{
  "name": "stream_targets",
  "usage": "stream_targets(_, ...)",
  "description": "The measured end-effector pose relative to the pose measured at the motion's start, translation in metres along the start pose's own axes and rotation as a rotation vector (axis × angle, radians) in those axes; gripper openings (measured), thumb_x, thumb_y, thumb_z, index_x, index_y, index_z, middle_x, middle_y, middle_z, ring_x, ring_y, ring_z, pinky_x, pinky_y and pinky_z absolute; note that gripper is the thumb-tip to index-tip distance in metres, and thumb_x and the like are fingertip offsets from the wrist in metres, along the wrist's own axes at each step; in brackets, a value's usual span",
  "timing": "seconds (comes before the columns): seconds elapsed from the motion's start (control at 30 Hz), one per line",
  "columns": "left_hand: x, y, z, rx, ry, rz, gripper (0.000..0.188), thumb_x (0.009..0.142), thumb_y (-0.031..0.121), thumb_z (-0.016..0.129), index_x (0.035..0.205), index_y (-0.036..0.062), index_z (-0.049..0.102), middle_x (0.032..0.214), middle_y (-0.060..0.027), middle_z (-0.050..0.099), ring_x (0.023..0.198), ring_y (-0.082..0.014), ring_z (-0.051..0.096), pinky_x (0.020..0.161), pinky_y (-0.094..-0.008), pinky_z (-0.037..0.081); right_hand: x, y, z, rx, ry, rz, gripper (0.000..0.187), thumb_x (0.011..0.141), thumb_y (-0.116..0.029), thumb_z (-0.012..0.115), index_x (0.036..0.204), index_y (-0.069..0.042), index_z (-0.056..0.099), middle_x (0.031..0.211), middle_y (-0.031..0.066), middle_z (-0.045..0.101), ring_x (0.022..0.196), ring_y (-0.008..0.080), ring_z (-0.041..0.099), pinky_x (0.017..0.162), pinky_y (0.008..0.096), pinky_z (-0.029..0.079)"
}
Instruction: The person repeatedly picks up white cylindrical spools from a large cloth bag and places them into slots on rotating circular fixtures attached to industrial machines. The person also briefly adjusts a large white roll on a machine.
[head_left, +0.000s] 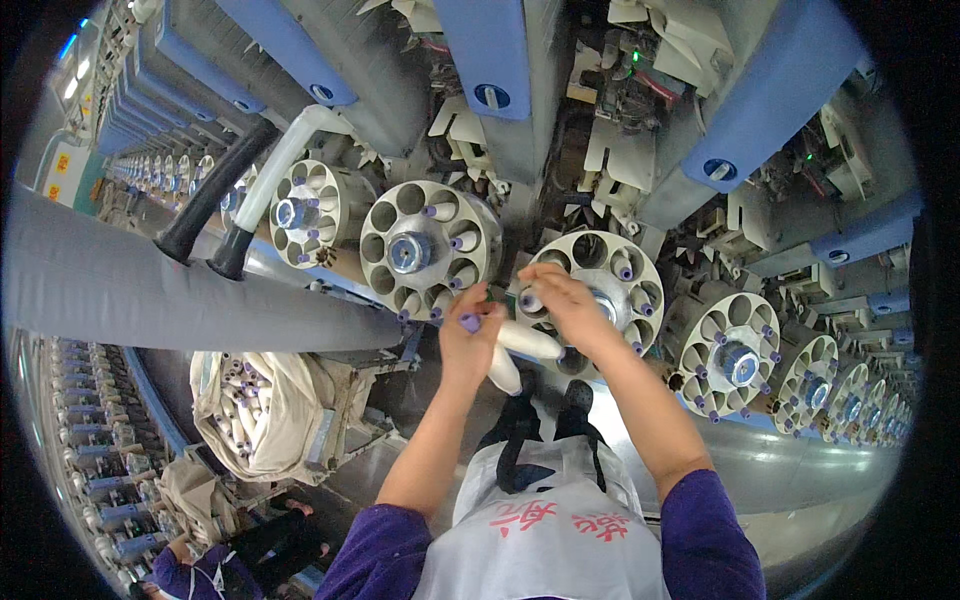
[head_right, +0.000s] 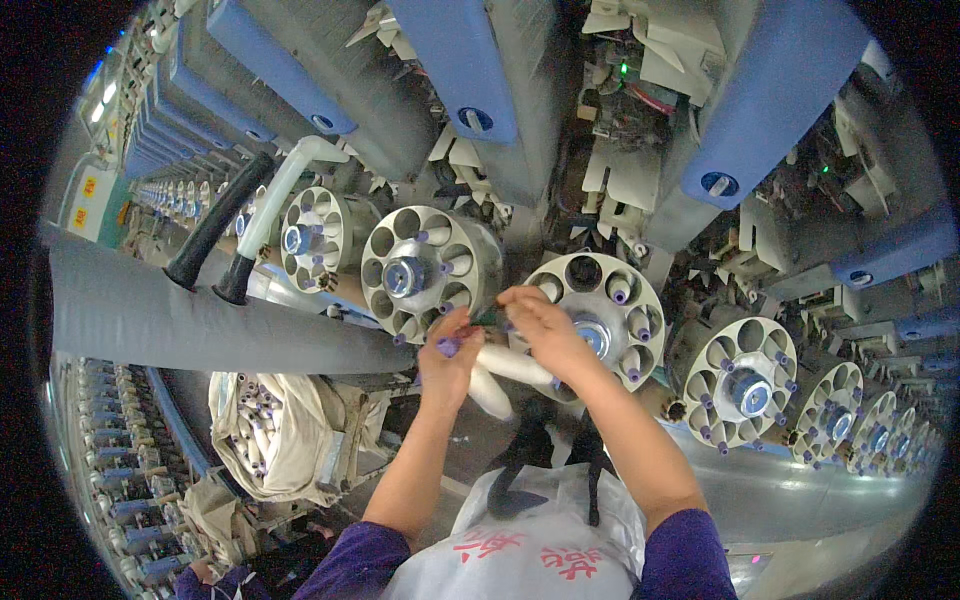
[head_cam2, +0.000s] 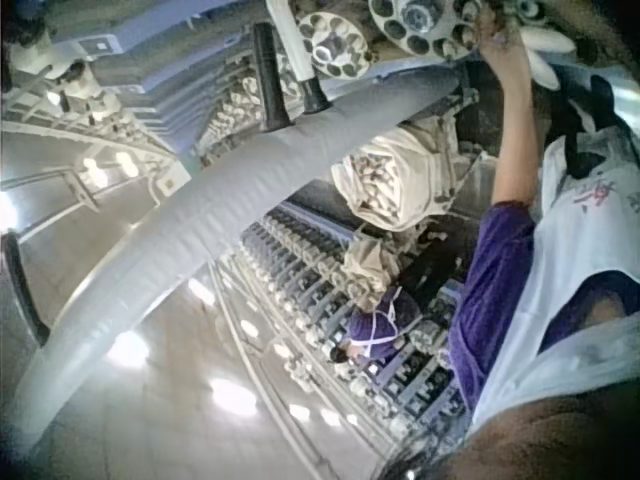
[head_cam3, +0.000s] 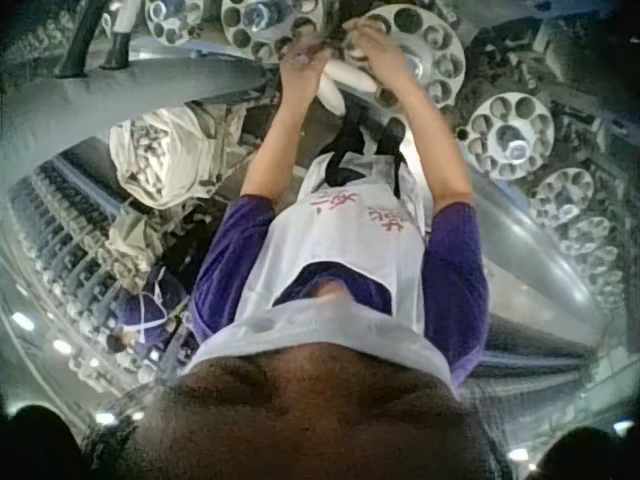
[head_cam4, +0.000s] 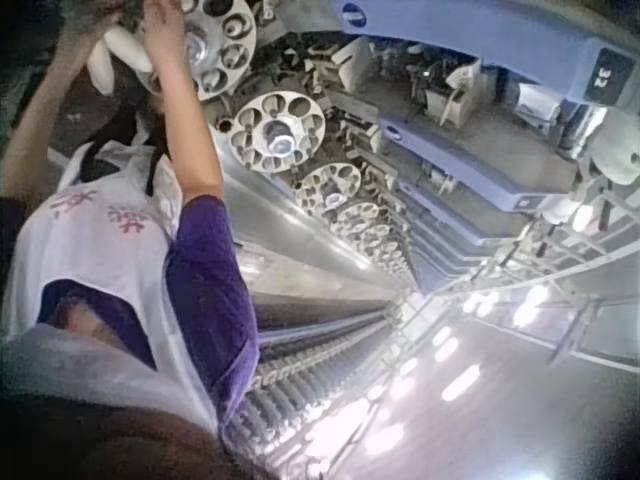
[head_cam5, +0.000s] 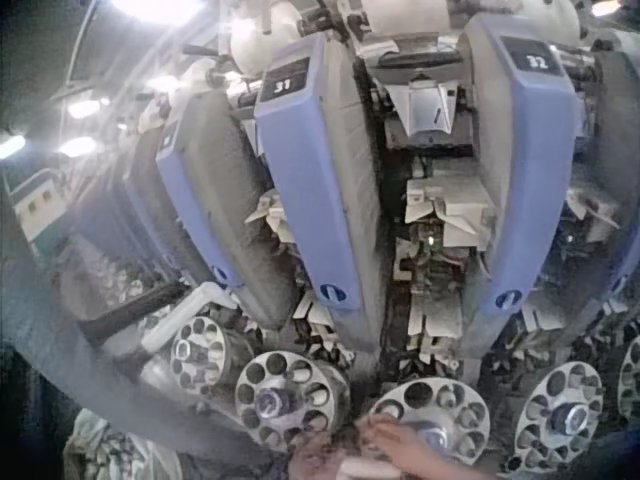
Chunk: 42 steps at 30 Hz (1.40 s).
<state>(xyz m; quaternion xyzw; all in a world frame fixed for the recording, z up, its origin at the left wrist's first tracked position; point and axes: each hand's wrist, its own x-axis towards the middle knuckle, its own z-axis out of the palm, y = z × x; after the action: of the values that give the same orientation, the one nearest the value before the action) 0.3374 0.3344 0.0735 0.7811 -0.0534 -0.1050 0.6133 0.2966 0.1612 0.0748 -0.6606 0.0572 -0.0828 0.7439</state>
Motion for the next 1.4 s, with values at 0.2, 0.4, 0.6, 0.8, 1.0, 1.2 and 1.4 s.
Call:
stream_targets(0.2, -0.032, 0.010, 0.003, -0.581, 0.190, -0.246, 0.055, 0.082, -0.008, 0.058, 0.135, -0.0036, 0.042, 0.103, -0.0116, 0.060, 0.084, -0.0213, 0.065, 0.076, -0.0321, 0.052, -0.065, -0.020, -0.018, -0.608, -0.036, -0.043, 0.034, 0.080, -0.031, 0.072, 0.099, -0.003, 0.068, 0.105, 0.0122, 0.061, 0.087, 0.0274, 0.062, 0.078, 0.0373, 0.050)
stream_targets(0.4, -0.055, -0.003, 0.011, -0.732, 0.443, -0.401, 0.048, 0.085, -0.002, 0.061, 0.129, -0.0058, 0.042, 0.098, -0.0133, 0.061, 0.079, -0.0270, 0.065, 0.068, -0.0393, 0.054, -0.088, 0.007, 0.010, -0.778, 0.132, -0.433, 0.020, 0.076, -0.018, 0.074, 0.090, -0.003, 0.070, 0.096, 0.0108, 0.065, 0.083, 0.0315, 0.058, 0.076, 0.0418, 0.048)
stream_targets(0.6, -0.072, 0.002, 0.026, -0.555, 0.673, -0.149, 0.034, 0.087, 0.003, 0.063, 0.119, -0.0050, 0.052, 0.095, -0.0100, 0.063, 0.081, -0.0196, 0.064, 0.075, -0.0333, 0.052, -0.042, 0.040, 0.014, -0.350, -0.068, -0.059, 0.009, 0.086, -0.012, 0.061, 0.088, -0.003, 0.063, 0.096, 0.0103, 0.064, 0.083, 0.0275, 0.059, 0.074, 0.0373, 0.046)
stream_targets(0.8, -0.076, 0.010, 0.048, -0.766, 0.380, -0.230, 0.030, 0.092, 0.012, 0.063, 0.116, -0.0018, 0.054, 0.106, -0.0076, 0.060, 0.097, -0.0173, 0.058, 0.084, -0.0323, 0.046, -0.037, 0.006, -0.012, 1.108, -0.055, 0.631, 0.018, 0.093, -0.019, 0.055, 0.083, -0.005, 0.056, 0.087, 0.0055, 0.056, 0.072, 0.0173, 0.051, 0.067, 0.0320, 0.043)
stream_targets(1.0, -0.068, 0.009, 0.030, -1.150, 0.155, -0.564, 0.036, 0.098, 0.030, 0.053, 0.120, 0.0022, 0.047, 0.113, -0.0118, 0.056, 0.111, -0.0288, 0.054, 0.094, -0.0509, 0.046, -0.099, -0.037, -0.035, -0.336, -0.074, -0.094, 0.028, 0.082, -0.027, 0.072, 0.090, -0.001, 0.065, 0.090, 0.0079, 0.059, 0.071, 0.0198, 0.053, 0.062, 0.0332, 0.045)
stream_targets(1.2, -0.057, 0.008, 0.028, -1.171, 0.242, -0.845, 0.031, 0.099, 0.032, 0.051, 0.109, 0.0029, 0.054, 0.101, -0.0096, 0.058, 0.099, -0.0275, 0.055, 0.095, -0.0469, 0.046, -0.134, -0.026, -0.002, -0.934, 0.135, -0.258, 0.034, 0.070, -0.023, 0.077, 0.097, -0.003, 0.068, 0.099, 0.0081, 0.061, 0.088, 0.0305, 0.056, 0.077, 0.0421, 0.044)
stream_targets(1.4, -0.069, 0.001, 0.036, -1.036, 0.207, -0.639, 0.026, 0.095, 0.029, 0.058, 0.100, 0.0036, 0.058, 0.090, -0.0073, 0.061, 0.097, -0.0254, 0.057, 0.086, -0.0421, 0.046, -0.098, 0.015, -0.004, -0.589, 0.134, -0.015, 0.013, 0.085, -0.013, 0.063, 0.079, -0.002, 0.059, 0.080, 0.0068, 0.060, 0.074, 0.0231, 0.054, 0.068, 0.0362, 0.043)
